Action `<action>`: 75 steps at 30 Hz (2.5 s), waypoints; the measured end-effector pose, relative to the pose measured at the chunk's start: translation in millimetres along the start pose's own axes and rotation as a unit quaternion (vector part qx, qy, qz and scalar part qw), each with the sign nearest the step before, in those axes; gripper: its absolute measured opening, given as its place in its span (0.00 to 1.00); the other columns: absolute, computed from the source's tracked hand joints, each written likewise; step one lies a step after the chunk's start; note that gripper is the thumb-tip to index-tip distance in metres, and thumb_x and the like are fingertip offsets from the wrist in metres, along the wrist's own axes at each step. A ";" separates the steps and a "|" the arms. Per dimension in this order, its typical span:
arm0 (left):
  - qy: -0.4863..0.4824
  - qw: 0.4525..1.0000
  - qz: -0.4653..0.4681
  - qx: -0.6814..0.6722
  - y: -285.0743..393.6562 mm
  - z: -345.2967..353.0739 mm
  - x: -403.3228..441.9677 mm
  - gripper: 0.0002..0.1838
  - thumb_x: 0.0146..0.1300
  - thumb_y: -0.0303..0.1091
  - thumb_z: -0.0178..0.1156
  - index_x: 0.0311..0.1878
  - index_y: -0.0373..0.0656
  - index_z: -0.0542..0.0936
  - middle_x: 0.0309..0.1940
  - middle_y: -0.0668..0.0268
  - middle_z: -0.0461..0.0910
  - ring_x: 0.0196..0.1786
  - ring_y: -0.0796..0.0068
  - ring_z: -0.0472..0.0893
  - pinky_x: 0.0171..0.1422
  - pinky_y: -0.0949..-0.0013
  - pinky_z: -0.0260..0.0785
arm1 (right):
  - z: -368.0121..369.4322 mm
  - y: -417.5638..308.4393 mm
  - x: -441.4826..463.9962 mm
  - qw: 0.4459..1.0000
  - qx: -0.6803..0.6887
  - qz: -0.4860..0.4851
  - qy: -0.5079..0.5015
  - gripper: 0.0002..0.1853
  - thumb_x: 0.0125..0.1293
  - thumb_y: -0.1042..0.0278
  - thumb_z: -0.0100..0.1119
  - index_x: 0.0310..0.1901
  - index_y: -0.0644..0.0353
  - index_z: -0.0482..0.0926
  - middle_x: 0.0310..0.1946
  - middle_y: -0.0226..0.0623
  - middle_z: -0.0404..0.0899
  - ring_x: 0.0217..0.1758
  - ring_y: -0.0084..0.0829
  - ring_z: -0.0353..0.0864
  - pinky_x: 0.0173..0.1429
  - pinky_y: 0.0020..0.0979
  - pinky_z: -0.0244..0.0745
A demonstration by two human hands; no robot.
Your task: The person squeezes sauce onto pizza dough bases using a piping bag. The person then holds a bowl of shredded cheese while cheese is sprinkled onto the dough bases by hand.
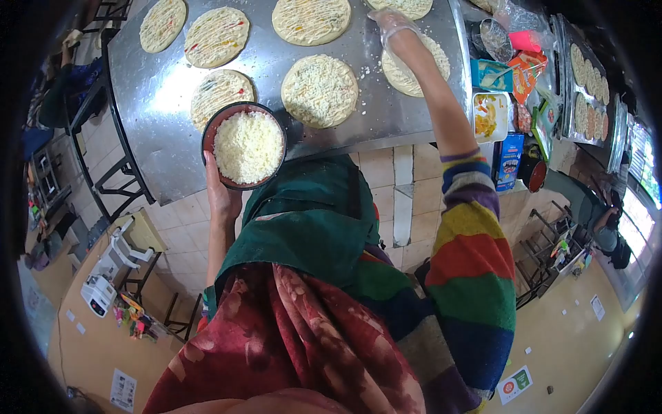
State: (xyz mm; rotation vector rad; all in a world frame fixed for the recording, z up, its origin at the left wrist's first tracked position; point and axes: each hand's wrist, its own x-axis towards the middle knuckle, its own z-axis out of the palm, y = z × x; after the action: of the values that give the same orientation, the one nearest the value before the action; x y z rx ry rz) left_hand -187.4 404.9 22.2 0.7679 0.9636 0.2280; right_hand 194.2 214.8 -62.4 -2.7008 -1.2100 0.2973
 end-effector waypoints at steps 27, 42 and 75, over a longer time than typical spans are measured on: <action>-0.012 1.000 0.010 0.015 -7.0 -12.7 -13.9 0.31 0.75 0.53 0.37 0.71 0.40 0.58 0.67 0.58 0.64 0.69 0.64 0.65 0.72 0.59 0.57 | 60.0 -41.7 -64.2 0.995 -0.011 -0.101 0.013 0.26 0.54 0.88 0.49 0.54 0.57 0.78 0.56 0.43 0.75 0.59 0.43 0.74 0.66 0.36 0.68; -0.011 1.000 -0.001 0.005 -6.9 -29.6 -27.5 0.30 0.76 0.51 0.36 0.71 0.40 0.57 0.68 0.58 0.63 0.69 0.64 0.64 0.73 0.61 0.56 | 21.1 -31.2 -71.1 0.988 -0.142 -0.041 -0.035 0.19 0.59 0.82 0.48 0.51 0.59 0.78 0.48 0.45 0.80 0.53 0.45 0.78 0.57 0.40 0.74; -0.020 0.999 -0.015 0.025 -5.5 -34.6 -40.4 0.33 0.74 0.55 0.39 0.70 0.38 0.57 0.67 0.57 0.64 0.68 0.63 0.66 0.71 0.59 0.60 | 41.6 -85.6 -152.2 0.846 0.415 0.329 0.057 0.20 0.60 0.84 0.47 0.53 0.59 0.78 0.51 0.46 0.77 0.54 0.44 0.75 0.61 0.36 0.69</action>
State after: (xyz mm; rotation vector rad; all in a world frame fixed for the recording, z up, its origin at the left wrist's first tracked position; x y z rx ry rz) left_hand -239.2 397.7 33.3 0.7999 0.9460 0.1621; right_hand 23.3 159.9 -65.7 -2.1642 0.0025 0.5673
